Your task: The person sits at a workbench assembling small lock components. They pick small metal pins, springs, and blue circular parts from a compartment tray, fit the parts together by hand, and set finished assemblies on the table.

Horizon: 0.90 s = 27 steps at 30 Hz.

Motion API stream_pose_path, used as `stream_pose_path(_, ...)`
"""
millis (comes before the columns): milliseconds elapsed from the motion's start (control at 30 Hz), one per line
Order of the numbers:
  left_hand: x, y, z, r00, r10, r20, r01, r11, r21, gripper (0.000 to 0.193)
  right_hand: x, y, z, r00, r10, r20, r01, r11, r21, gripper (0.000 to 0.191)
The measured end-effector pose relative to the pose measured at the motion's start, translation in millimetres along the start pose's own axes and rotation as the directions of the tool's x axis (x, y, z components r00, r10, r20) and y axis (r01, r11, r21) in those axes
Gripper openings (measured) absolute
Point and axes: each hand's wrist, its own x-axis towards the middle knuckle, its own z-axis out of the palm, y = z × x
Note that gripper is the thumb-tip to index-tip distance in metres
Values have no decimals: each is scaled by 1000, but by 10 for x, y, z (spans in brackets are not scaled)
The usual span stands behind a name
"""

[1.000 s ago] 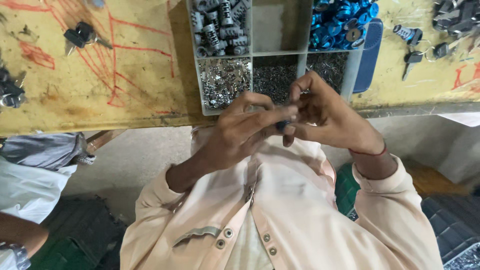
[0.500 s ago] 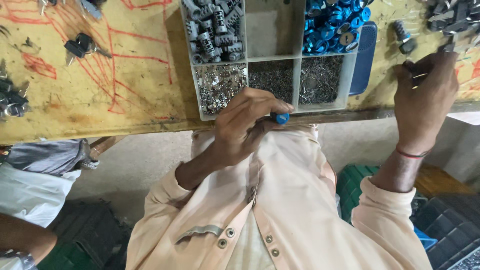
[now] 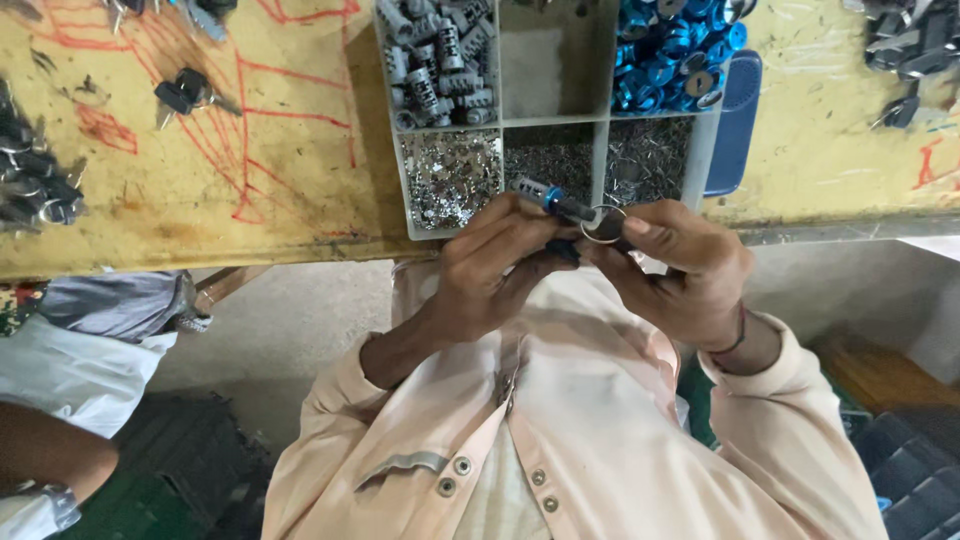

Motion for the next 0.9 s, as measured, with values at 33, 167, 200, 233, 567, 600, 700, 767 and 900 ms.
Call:
stream_pose_path(33,-29,10,-4,999,-28,15,28,1000,-4,39,-12,-9,16,999,-50,-19,49,997,-54,32)
stream_pose_path(167,-99,16,72,986,157,-46,-137,947,290,40,-58,-100,137,959,-18,-282,27,999,27,44)
stream_pose_path(200,-110,12,81,989,134,-62,-114,960,257,39,-84,-91,151,980,-45,-195,42,999,-18,47)
stream_pose_path(233,-115,-4,74,991,113,-76,-93,970,226,39,-117,-57,144,992,-69,-108,62,996,-60,50)
stream_pose_path(567,-131,37,-19,977,-213,30,215,958,-190,18,376,-236,-139,917,-140,374,185,979,-87,63)
stream_pose_path(600,-121,0,-77,990,-124,69,133,981,-138,12,527,-292,-280,823,-180,538,205,979,13,66)
stream_pose_path(700,-159,-31,-275,990,-105,93,110,993,-50,9,810,-207,-578,487,-104,867,-21,991,130,70)
stream_pose_path(767,-184,-4,-360,987,-153,40,149,984,93,9,704,-59,-499,948,-85,306,155,965,-210,62)
stream_pose_path(900,-121,49,-437,978,-199,-58,194,781,594,14,403,174,-181,995,-67,80,76,991,-106,35)
